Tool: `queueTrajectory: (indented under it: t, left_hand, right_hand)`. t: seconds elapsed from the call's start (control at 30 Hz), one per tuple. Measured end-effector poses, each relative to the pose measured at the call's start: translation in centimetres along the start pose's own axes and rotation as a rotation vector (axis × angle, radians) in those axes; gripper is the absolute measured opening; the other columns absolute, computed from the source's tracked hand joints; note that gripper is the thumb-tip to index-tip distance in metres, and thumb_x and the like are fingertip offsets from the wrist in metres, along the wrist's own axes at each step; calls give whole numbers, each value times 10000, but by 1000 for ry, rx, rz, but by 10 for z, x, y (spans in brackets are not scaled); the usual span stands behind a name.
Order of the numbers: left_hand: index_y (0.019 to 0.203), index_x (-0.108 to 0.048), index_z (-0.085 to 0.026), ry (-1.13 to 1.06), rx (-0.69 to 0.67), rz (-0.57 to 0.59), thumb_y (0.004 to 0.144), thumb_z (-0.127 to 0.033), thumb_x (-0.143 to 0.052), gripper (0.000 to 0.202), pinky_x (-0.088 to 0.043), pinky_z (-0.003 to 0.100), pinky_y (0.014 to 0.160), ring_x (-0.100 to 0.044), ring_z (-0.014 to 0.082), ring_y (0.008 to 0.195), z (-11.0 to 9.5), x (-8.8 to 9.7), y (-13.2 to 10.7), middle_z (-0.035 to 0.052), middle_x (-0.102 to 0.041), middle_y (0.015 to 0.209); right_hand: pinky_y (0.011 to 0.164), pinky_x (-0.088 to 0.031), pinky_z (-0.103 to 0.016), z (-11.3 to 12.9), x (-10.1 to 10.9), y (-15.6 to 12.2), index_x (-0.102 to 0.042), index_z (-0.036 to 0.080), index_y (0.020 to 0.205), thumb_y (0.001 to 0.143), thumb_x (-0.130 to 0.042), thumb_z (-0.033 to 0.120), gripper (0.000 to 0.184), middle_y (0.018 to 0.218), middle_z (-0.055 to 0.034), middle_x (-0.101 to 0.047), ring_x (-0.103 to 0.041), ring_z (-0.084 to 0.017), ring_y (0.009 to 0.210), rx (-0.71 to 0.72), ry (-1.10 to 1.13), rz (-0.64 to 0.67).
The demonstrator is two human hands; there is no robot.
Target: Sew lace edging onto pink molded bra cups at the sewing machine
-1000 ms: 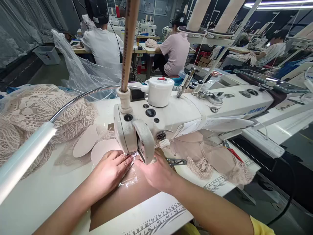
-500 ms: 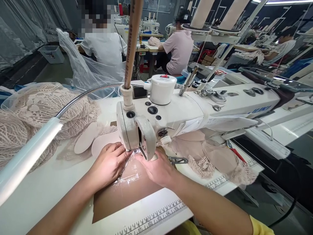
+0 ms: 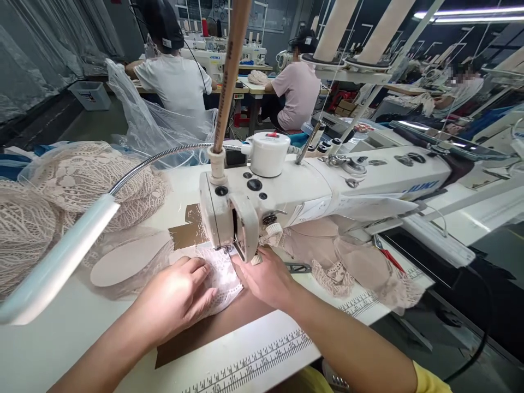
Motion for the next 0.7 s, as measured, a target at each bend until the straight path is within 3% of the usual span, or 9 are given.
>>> queueTrajectory:
  t: [0.17,0.27,0.4,0.57,0.63,0.7]
  left_hand:
    - [1121,-608,-175,-113,-98,1,906,-373,-462,327,-510,406,760,-582,264,913,-25,-4,0,126,-600,1042]
    - [1034,-639,-177,-149,-110,-26,890,-288,-490,235,-510,395,737,-581,255,876,-31,-10,1,111,-610,980]
    - [946,-656,-183,-306,-105,-115,942,-184,-373,283,-508,331,741,-589,207,864,-23,-13,4,91,-632,959]
    - [919,-642,-191,-539,-66,-80,960,-244,-375,276,-501,324,849,-605,196,940,-11,-9,8,75,-659,966]
    - [891,-644,-202,-578,-75,-62,966,-268,-372,290,-500,315,854,-613,186,929,-12,-5,9,58,-669,953]
    - [895,-647,-213,-575,-95,-51,967,-279,-375,290,-499,300,842,-619,176,899,-15,-3,9,41,-674,925]
  right_hand:
    - [696,-338,-286,1,4,1,-669,197,902,884,-468,165,205,765,-39,-605,-507,-171,722,21,13,-27]
    - [682,-328,-283,0,4,2,-657,194,814,854,-497,148,171,753,-30,-591,-492,-166,710,16,29,-4]
    - [655,-327,-267,0,6,2,-636,198,843,827,-527,145,123,769,-23,-588,-489,-166,723,10,84,51]
    - [712,-375,-274,7,4,4,-602,226,1118,807,-565,145,324,963,-49,-632,-540,-188,837,51,226,65]
    - [699,-386,-269,9,0,5,-618,223,1101,804,-569,143,312,943,-40,-646,-557,-176,796,52,279,81]
    - [681,-392,-256,13,-3,5,-658,207,969,796,-568,130,211,864,-17,-661,-567,-159,751,93,340,94]
Point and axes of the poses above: each hand's wrist, its own y-axis towards the middle knuckle, its own x-axis out of the back of the hand, z = x × y, the point moved 8 cm from there along y, towards the middle knuckle
